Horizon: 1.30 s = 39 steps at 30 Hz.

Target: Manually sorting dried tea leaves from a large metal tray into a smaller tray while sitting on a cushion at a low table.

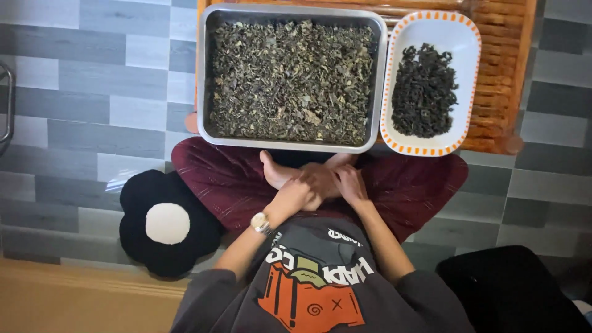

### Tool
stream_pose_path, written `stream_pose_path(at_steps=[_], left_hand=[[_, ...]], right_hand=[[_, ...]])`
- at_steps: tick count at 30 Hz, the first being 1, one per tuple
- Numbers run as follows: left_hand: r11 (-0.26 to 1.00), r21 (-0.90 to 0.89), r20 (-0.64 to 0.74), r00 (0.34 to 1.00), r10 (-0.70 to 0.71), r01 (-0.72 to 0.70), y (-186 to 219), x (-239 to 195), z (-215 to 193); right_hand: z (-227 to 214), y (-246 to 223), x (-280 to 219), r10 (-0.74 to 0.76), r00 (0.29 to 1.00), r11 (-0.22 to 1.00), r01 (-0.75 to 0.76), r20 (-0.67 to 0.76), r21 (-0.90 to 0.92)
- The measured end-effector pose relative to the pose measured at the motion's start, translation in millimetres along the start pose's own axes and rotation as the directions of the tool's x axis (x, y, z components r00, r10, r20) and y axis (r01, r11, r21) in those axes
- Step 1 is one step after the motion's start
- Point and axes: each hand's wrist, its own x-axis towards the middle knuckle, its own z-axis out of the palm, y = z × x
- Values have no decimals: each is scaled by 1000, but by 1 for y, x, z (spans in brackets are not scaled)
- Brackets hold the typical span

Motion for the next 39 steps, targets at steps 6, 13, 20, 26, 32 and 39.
stream_pose_path(at_steps=[6,13,20,26,32,39], left_hand=[[916,-391,89,994,-57,87,14,7,-198],[982,-42,-318,929,-189,185,-31,33,-290],[958,12,-323,908,-267,286,-32,57,-280],[977,78,-348,924,-158,197,-48,68,-292],[956,196,-322,935,-148,219,-46,83,-281],[952,208,-350,926,-144,226,-45,85,-277]], right_hand=[[-14,-20,-5,-23,986,998,32,-167,55],[-72,-102,-10,-117,992,963,103,40,249],[-115,-171,-8,-494,864,828,502,-101,249],[-137,-187,-9,-532,828,788,561,-180,252],[-165,-198,-10,-571,781,734,624,-254,268],[-191,-201,-14,-566,774,744,628,-284,227]])
